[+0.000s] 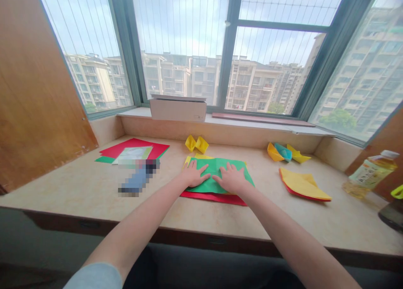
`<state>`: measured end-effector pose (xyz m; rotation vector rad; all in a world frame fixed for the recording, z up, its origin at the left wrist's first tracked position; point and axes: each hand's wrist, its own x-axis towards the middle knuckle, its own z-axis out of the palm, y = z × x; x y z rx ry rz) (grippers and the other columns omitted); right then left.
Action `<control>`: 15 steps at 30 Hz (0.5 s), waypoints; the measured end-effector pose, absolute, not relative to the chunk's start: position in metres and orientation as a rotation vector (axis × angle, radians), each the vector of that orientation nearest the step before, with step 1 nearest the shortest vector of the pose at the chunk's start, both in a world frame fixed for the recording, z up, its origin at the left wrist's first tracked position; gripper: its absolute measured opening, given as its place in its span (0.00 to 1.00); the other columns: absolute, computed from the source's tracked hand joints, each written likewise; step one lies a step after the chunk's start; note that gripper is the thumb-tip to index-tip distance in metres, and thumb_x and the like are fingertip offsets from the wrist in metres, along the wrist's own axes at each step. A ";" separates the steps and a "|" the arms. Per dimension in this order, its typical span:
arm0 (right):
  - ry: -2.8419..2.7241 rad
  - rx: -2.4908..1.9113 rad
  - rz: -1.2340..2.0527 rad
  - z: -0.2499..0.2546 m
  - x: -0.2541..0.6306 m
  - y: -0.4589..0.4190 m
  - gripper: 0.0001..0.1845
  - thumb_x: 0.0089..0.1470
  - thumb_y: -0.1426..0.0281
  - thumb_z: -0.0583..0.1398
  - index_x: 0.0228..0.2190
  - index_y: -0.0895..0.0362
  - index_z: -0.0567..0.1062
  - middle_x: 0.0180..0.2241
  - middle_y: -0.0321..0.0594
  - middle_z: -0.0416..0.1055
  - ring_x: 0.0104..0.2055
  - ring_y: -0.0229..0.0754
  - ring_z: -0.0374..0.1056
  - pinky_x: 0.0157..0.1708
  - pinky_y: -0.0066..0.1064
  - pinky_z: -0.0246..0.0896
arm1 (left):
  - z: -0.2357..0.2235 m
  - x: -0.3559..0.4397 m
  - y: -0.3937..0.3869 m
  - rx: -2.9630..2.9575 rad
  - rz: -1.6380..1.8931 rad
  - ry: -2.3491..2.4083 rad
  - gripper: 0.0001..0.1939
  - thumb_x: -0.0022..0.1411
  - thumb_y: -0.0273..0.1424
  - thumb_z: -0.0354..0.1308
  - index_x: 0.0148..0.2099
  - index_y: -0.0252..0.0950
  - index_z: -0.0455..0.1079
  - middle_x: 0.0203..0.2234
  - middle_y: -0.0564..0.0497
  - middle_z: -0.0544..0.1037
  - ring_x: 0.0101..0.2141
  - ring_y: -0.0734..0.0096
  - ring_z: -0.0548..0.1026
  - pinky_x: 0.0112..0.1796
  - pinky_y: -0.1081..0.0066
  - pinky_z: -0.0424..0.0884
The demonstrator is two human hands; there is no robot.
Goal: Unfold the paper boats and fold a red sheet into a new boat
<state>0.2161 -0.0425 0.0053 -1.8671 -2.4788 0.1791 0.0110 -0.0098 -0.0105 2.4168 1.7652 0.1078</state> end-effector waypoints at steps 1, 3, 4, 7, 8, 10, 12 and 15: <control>-2.460 -1.861 0.176 0.002 0.213 -0.038 0.45 0.59 0.40 0.38 0.66 0.54 0.53 0.70 0.56 0.37 0.70 0.64 0.33 0.59 0.69 0.22 | -0.015 0.009 -0.009 2.405 0.138 1.775 0.42 0.60 0.63 0.36 0.70 0.49 0.49 0.69 0.40 0.48 0.68 0.41 0.42 0.61 0.41 0.39; -2.438 -1.840 0.221 -0.008 0.211 -0.032 0.43 0.60 0.41 0.37 0.67 0.51 0.49 0.71 0.50 0.35 0.71 0.58 0.30 0.61 0.65 0.21 | -0.022 0.006 -0.008 2.404 0.199 1.786 0.41 0.61 0.62 0.37 0.70 0.49 0.51 0.69 0.41 0.49 0.68 0.42 0.42 0.61 0.43 0.40; -2.436 -1.826 0.261 -0.014 0.211 -0.030 0.42 0.60 0.41 0.36 0.67 0.50 0.47 0.71 0.48 0.35 0.72 0.56 0.30 0.62 0.63 0.22 | -0.025 0.005 -0.008 2.411 0.236 1.789 0.39 0.62 0.61 0.38 0.69 0.49 0.53 0.69 0.42 0.50 0.68 0.43 0.43 0.62 0.44 0.41; -2.414 -1.794 0.319 -0.025 0.215 -0.025 0.41 0.61 0.42 0.37 0.67 0.49 0.47 0.71 0.46 0.37 0.72 0.53 0.31 0.63 0.61 0.23 | -0.028 0.004 -0.009 2.421 0.357 1.819 0.34 0.65 0.54 0.41 0.67 0.45 0.58 0.68 0.42 0.53 0.67 0.47 0.48 0.63 0.50 0.45; -2.399 -1.783 0.313 -0.027 0.217 -0.024 0.41 0.61 0.42 0.38 0.67 0.48 0.48 0.70 0.45 0.39 0.72 0.53 0.32 0.63 0.60 0.23 | -0.028 0.003 -0.009 2.411 0.395 1.847 0.33 0.66 0.52 0.42 0.66 0.42 0.59 0.68 0.40 0.53 0.67 0.47 0.48 0.63 0.51 0.45; -2.342 -1.782 0.273 -0.028 0.223 -0.022 0.39 0.62 0.44 0.41 0.66 0.50 0.53 0.70 0.47 0.43 0.71 0.53 0.37 0.64 0.57 0.27 | -0.028 0.002 -0.009 2.360 0.469 1.958 0.32 0.67 0.47 0.43 0.66 0.35 0.59 0.68 0.36 0.51 0.67 0.45 0.47 0.63 0.52 0.44; -2.232 -1.842 0.170 -0.027 0.232 -0.020 0.36 0.63 0.47 0.44 0.64 0.53 0.59 0.69 0.50 0.45 0.70 0.53 0.40 0.65 0.52 0.32 | -0.026 0.001 -0.009 2.272 0.541 2.092 0.33 0.65 0.46 0.47 0.66 0.32 0.58 0.68 0.33 0.49 0.67 0.40 0.45 0.63 0.50 0.43; -2.070 -2.003 0.054 -0.029 0.245 -0.018 0.36 0.62 0.50 0.47 0.64 0.56 0.60 0.68 0.54 0.44 0.69 0.61 0.40 0.63 0.53 0.35 | -0.024 -0.004 -0.009 2.123 0.628 2.160 0.35 0.63 0.44 0.51 0.66 0.30 0.56 0.66 0.31 0.54 0.66 0.38 0.50 0.62 0.48 0.46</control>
